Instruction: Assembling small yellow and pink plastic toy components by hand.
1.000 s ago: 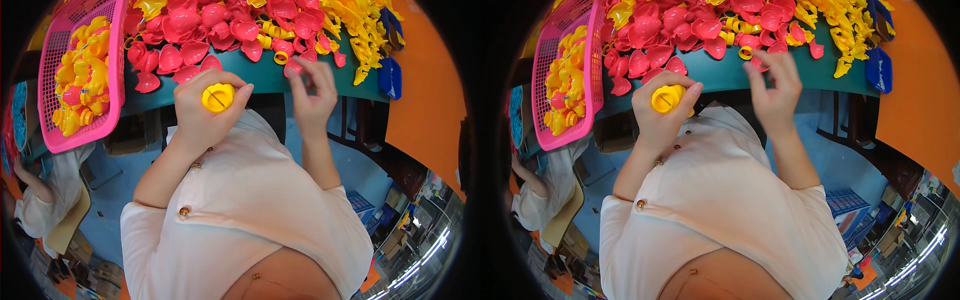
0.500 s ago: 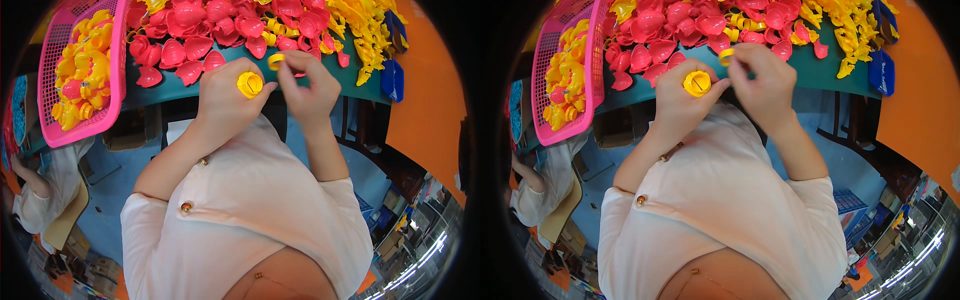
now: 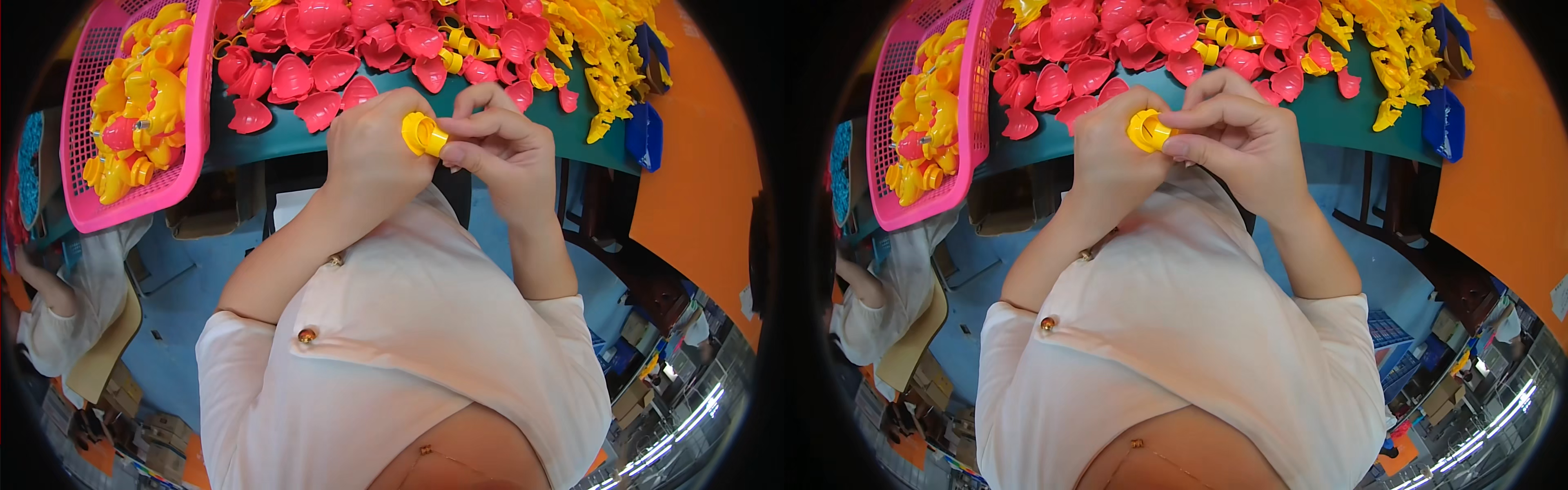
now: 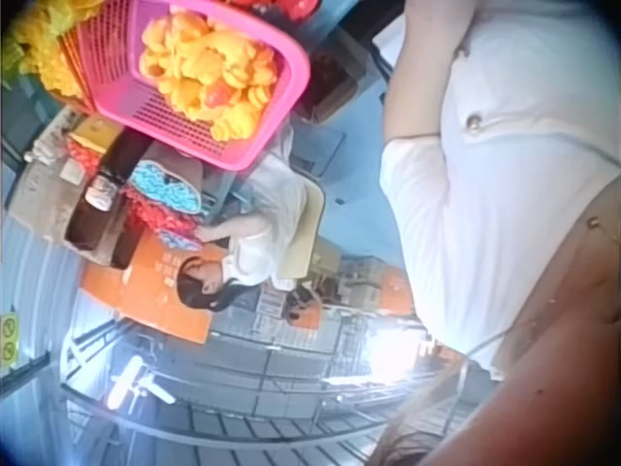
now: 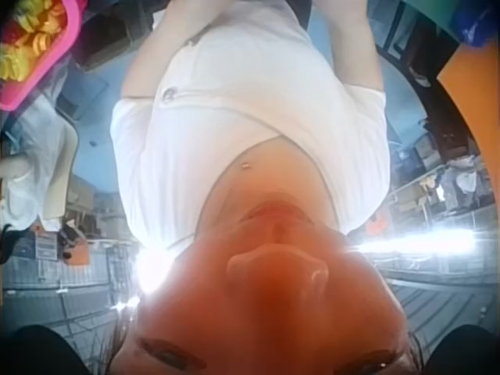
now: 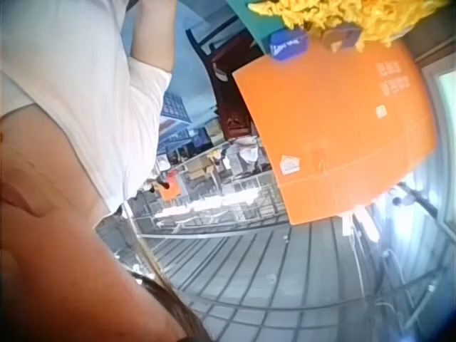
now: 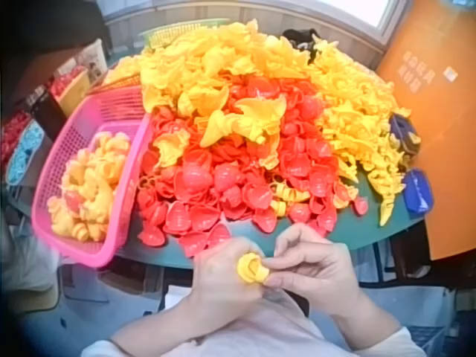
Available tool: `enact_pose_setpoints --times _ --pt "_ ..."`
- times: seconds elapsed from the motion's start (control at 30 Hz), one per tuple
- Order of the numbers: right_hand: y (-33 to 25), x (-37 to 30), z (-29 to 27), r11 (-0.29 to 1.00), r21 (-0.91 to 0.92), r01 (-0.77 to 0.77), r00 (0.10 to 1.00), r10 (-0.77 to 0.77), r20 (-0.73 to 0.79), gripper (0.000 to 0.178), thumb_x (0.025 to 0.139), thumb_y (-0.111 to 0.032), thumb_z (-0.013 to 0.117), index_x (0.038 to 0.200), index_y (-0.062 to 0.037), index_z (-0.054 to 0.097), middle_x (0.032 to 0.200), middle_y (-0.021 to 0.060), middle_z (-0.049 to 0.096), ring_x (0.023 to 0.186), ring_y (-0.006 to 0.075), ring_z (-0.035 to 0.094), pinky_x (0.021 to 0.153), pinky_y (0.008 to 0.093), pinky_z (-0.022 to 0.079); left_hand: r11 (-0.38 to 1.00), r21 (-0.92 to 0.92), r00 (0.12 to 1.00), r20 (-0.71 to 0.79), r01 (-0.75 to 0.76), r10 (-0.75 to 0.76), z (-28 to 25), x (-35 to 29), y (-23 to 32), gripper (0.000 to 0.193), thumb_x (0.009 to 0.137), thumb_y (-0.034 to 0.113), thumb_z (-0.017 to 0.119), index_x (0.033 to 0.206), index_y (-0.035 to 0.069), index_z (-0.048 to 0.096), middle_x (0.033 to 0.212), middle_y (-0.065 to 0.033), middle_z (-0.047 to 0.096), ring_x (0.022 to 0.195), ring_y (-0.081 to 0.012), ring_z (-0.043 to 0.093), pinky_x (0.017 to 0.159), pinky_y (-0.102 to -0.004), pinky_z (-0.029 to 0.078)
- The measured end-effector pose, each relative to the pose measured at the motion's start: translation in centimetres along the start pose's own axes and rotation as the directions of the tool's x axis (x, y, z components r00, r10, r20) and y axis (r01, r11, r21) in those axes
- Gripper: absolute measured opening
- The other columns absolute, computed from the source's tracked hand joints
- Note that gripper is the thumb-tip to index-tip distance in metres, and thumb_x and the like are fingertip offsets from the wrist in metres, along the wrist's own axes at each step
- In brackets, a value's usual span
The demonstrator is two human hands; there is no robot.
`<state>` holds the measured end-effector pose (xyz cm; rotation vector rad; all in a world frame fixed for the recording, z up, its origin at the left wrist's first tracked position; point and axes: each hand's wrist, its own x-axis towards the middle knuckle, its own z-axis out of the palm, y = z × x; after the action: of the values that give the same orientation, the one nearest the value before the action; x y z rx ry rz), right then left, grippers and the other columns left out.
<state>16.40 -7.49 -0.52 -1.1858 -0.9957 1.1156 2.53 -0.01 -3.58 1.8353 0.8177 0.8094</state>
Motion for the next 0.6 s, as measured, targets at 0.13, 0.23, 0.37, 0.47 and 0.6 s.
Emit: enact_pose_setpoints --times 0.13,0.23,0.37,0.47,0.6 --pt "-0.4 0.3 -0.2 0.912 -0.342 0.229 0.973 -0.201 0.115 0.031 0.072 0.01 0.067 0.102 0.0015 0.067 0.099 0.0121 0.059 0.086 0.0167 0.06 0.074 0.0252 0.051 1.0 0.002 1.0 -0.009 -0.025 0.025 -0.1 -0.1 -0.1 0.024 0.061 0.01 0.074 0.079 0.007 0.059 0.07 -0.0095 0.061 0.063 -0.0301 0.06 0.054 -0.0365 0.046" --pt "-1.0 0.1 0.3 0.728 -0.575 0.373 0.928 -0.286 0.239 0.032 0.072 0.007 0.068 0.103 0.0006 0.067 0.099 0.013 0.059 0.086 0.0192 0.06 0.073 0.0266 0.05 0.999 0.017 0.999 -0.011 -0.043 0.043 -0.2 -0.1 -0.4 0.024 0.062 0.011 0.074 0.08 0.007 0.059 0.071 -0.0098 0.062 0.063 -0.0302 0.06 0.054 -0.0366 0.046" --pt "-1.5 0.5 0.9 0.602 -0.653 0.459 0.883 -0.391 0.26 0.032 0.071 0.005 0.07 0.103 0.0006 0.066 0.095 0.0138 0.062 0.083 0.0212 0.061 0.071 0.0263 0.05 0.995 0.067 0.997 -0.001 -0.077 0.077 -0.3 0.1 -0.5 0.023 0.063 0.012 0.074 0.08 0.007 0.06 0.071 -0.01 0.062 0.064 -0.0305 0.061 0.054 -0.0375 0.046" --pt "-2.4 0.4 1.0 0.61 -0.708 0.355 0.932 -0.292 0.216 0.031 0.07 0.004 0.071 0.1 0.0012 0.067 0.09 0.0133 0.063 0.078 0.0211 0.062 0.067 0.0257 0.05 0.989 0.116 0.995 -0.006 -0.097 0.098 -0.3 0.1 -0.3 0.023 0.063 0.013 0.074 0.079 0.007 0.06 0.071 -0.0098 0.062 0.064 -0.0304 0.061 0.054 -0.0378 0.046" --pt "-2.3 0.5 0.8 0.616 -0.682 0.394 0.914 -0.342 0.219 0.028 0.069 0.004 0.072 0.096 0.0022 0.067 0.084 0.0126 0.063 0.075 0.0204 0.062 0.066 0.0253 0.049 0.981 0.157 0.994 0.015 -0.113 0.112 -0.5 -0.1 -0.1 0.022 0.063 0.014 0.074 0.079 0.007 0.06 0.07 -0.0092 0.062 0.064 -0.0297 0.061 0.053 -0.0377 0.047"
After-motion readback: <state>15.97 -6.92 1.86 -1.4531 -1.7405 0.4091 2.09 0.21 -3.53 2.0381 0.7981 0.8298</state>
